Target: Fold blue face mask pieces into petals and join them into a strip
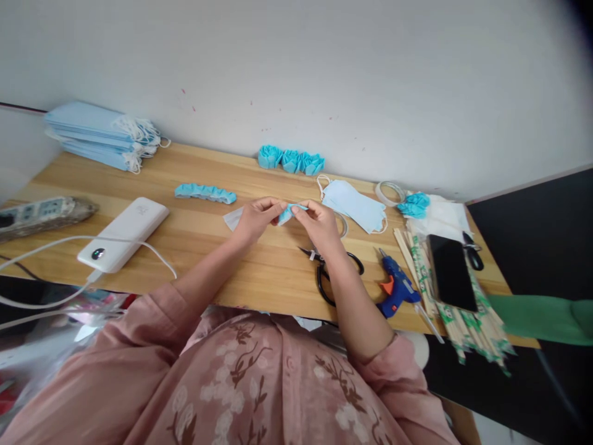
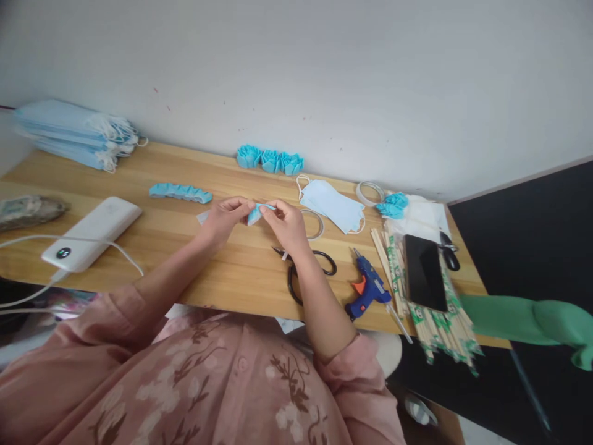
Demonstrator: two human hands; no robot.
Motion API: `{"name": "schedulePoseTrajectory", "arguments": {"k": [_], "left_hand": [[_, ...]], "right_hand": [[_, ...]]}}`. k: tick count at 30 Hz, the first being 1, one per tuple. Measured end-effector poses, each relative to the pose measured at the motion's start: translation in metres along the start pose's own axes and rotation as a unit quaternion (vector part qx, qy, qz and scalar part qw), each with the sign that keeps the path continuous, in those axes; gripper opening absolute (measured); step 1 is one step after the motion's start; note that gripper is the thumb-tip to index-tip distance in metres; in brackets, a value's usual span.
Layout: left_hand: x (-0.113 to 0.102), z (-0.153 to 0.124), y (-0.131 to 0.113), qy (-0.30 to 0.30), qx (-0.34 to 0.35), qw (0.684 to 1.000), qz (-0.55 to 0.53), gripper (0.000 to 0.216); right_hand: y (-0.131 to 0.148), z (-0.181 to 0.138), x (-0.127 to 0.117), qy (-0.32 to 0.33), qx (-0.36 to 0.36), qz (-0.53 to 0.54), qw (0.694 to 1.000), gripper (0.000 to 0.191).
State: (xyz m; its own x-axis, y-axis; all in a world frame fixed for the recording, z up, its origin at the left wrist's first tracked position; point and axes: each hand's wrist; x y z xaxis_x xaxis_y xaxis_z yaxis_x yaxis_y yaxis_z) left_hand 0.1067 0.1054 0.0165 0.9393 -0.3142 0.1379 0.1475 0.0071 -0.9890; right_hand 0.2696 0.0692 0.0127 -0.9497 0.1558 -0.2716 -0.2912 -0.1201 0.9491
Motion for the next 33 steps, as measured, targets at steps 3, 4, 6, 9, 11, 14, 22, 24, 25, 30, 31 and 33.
{"name": "schedulePoseTrajectory", "arguments": {"k": [3,4,6,9,11,14,22,24,25,30,31,33], "left_hand": [[0.001,-0.001,0.002,0.024,-0.003,0.999,0.022,0.030],[0.002,-0.001,0.002,0.035,0.000,0.999,0.031,0.030],[0.003,-0.002,0.002,0.056,0.006,0.997,0.049,0.029],[0.004,-0.004,0.001,0.072,0.005,0.996,0.056,0.027],[0.003,-0.004,-0.001,0.059,0.001,0.997,0.042,0.027],[0.001,-0.003,-0.003,0.009,-0.005,1.000,0.009,0.027],[0.001,-0.003,-0.003,-0.023,-0.013,0.999,-0.044,0.027],[0.002,-0.003,-0.003,-0.018,-0.019,0.999,-0.039,0.027],[0.002,-0.004,-0.004,-0.018,-0.021,0.999,-0.036,0.027],[0.001,-0.004,-0.005,-0.021,-0.015,1.000,-0.001,0.027],[0.001,-0.003,-0.005,-0.021,-0.012,1.000,0.007,0.027],[0.001,-0.003,-0.004,-0.022,-0.006,0.999,0.022,0.027]], "right_hand": [[-0.003,0.001,0.000,-0.038,-0.010,0.012,0.999,0.029],[-0.002,0.001,0.000,-0.045,-0.012,0.011,0.999,0.031],[-0.001,0.000,0.000,-0.049,-0.014,0.006,0.999,0.035],[0.005,-0.001,-0.001,-0.052,-0.016,0.008,0.998,0.036],[0.009,-0.001,-0.002,-0.068,-0.025,0.030,0.997,0.033],[0.014,-0.002,-0.004,-0.076,-0.045,0.059,0.994,0.031],[0.014,-0.003,-0.001,-0.030,-0.065,-0.058,0.996,0.017],[0.013,-0.003,-0.001,-0.041,-0.065,-0.068,0.995,0.014],[0.013,-0.003,-0.001,-0.046,-0.063,-0.069,0.995,0.015],[0.014,-0.003,-0.003,-0.054,-0.058,-0.066,0.995,0.016],[0.014,-0.003,-0.003,-0.054,-0.058,-0.065,0.995,0.017],[0.016,-0.003,-0.002,-0.057,-0.058,-0.065,0.995,0.016]]}}
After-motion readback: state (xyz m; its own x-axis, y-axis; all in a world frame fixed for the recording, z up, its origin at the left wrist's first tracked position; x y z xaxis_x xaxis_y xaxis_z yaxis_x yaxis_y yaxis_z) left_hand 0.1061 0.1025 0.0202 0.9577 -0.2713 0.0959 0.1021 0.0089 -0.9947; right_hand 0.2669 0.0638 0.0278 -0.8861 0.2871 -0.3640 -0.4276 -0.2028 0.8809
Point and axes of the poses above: each hand's wrist, its own z-axis towards the middle knuckle, its own x-axis out of the palm, y = z × x, and after that the axes turned 2 degrees about x, right-handed
